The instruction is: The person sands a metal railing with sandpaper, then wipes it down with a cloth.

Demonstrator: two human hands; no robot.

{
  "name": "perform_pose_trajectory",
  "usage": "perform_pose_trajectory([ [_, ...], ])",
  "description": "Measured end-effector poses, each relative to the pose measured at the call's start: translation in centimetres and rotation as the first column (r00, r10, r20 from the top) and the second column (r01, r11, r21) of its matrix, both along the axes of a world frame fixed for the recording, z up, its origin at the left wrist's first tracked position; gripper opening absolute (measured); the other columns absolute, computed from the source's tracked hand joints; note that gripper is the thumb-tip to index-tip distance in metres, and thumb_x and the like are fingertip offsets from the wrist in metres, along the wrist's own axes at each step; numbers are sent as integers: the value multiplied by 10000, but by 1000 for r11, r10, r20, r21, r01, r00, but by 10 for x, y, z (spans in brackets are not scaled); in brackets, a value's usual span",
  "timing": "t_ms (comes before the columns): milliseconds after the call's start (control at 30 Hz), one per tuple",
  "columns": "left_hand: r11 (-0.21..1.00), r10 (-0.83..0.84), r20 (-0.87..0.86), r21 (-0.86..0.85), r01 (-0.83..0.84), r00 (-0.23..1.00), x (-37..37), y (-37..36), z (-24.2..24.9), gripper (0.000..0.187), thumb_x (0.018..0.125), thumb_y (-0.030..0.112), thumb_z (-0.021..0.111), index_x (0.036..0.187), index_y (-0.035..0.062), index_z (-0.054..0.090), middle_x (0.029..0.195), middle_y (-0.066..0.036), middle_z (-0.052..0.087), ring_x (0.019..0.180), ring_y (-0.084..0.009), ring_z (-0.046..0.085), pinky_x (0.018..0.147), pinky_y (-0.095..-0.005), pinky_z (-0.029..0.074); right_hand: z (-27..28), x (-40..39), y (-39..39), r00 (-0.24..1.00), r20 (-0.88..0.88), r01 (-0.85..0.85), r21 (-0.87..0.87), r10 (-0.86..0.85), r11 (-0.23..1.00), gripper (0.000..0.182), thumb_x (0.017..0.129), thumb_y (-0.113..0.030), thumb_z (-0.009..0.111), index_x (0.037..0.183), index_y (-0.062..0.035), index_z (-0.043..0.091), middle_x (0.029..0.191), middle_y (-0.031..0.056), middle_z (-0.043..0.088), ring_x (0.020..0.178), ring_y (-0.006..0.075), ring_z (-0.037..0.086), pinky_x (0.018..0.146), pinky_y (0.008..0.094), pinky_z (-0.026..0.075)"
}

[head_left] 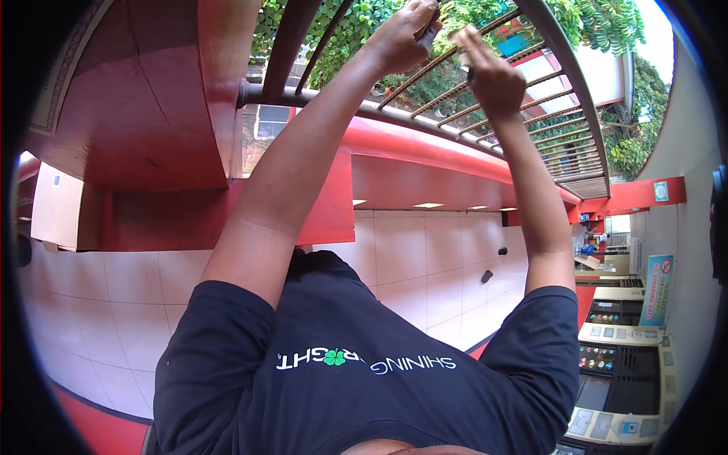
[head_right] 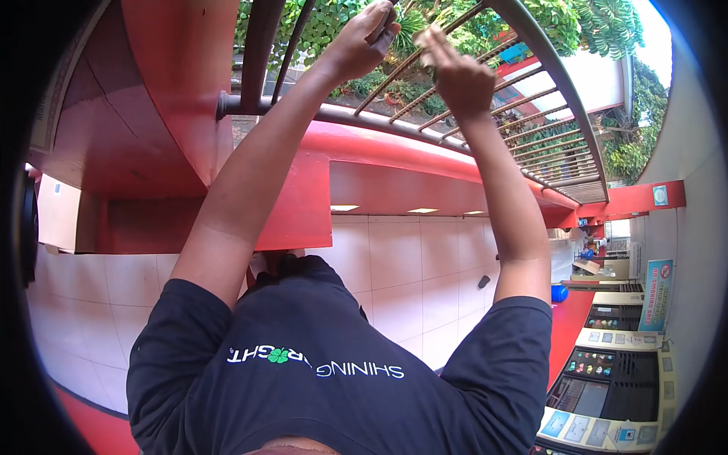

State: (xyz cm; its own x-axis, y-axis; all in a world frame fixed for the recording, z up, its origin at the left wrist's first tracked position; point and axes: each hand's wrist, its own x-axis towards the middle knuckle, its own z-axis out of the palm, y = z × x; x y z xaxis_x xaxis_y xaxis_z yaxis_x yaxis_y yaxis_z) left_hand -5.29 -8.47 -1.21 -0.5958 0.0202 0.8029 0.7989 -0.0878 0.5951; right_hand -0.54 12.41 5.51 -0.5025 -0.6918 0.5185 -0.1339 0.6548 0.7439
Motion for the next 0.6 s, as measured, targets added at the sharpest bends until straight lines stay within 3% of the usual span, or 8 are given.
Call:
perform_pose_trajectory([
  [100, 994, 109, -127, 12, -108, 986, -7, 6, -4, 74, 987, 62, 481, 1044, 15, 489, 932, -201, 496, 806, -392, 531, 736, -465, 448, 4, 2, -12, 996, -63, 51, -136, -60, 989, 334, 971, -235, 611, 1288, -264, 713, 1276, -99, 715, 444, 89, 607, 420, 268, 506],
  [233, 997, 83, -172, 20, -80, 982, -6, 1, -4, 79, 984, 73, 481, 1037, 14, 486, 954, -216, 492, 859, -398, 526, 777, -473, 439, -151, 13, -6, 931, 324, 188, -33, -167, 982, 406, 989, -189, 498, 1349, -261, 672, 1396, -86, 646, 536, 135, 693, 480, 306, 558],
  [300, 999, 21, -50, -30, -22, 999, -2, -5, -1, 88, 978, 78, 495, 1038, 16, 485, 965, -225, 489, 886, -407, 517, 802, -476, 432, -182, 23, -18, 902, 371, 237, -2, -220, 971, 455, 943, -170, 515, 1366, -261, 653, 1453, -97, 597, 643, 174, 739, 522, 350, 578],
  [367, 996, 26, 19, -84, -24, 999, 1, -7, 0, 99, 977, 91, 508, 1043, 19, 490, 966, -228, 490, 887, -420, 509, 808, -478, 430, -162, 11, -5, 906, 380, 175, 61, -185, 983, 413, 983, -223, 511, 1367, -284, 649, 1466, -110, 588, 600, 161, 721, 508, 347, 575],
  [400, 997, 43, -79, -59, -47, 996, -9, -4, -5, 105, 983, 104, 505, 1039, 16, 492, 965, -232, 489, 887, -427, 506, 809, -479, 430, -131, 9, -9, 910, 331, 228, 103, -249, 968, 403, 987, -242, 534, 1370, -297, 646, 1453, -125, 597, 565, 136, 695, 467, 320, 555],
  [433, 997, 40, -74, -56, -44, 996, -7, -3, -6, 105, 983, 104, 505, 1039, 16, 492, 965, -232, 489, 887, -427, 506, 809, -479, 430, -95, 1, -6, 974, 135, 166, 124, -183, 978, 380, 1000, -241, 537, 1356, -290, 659, 1435, -138, 608, 522, 105, 658, 422, 271, 515],
  [533, 996, 84, -82, 10, -84, 993, -3, 3, -3, 105, 971, 97, 512, 1022, 7, 491, 948, -228, 487, 884, -415, 511, 806, -476, 433, 3, -17, -5, 985, -148, 80, -34, -85, 996, 460, 989, -156, 529, 1425, -275, 609, 1411, -147, 625, 500, 84, 612, 408, 273, 500],
  [600, 999, 54, -63, -5, -54, 997, -9, 4, -3, 104, 965, 90, 514, 1024, 7, 493, 943, -224, 486, 878, -408, 513, 803, -470, 436, 2, -13, -3, 985, -151, 72, -72, -82, 995, 592, 961, -113, 528, 1534, -251, 474, 1267, -68, 696, 501, 121, 592, 424, 292, 503],
])
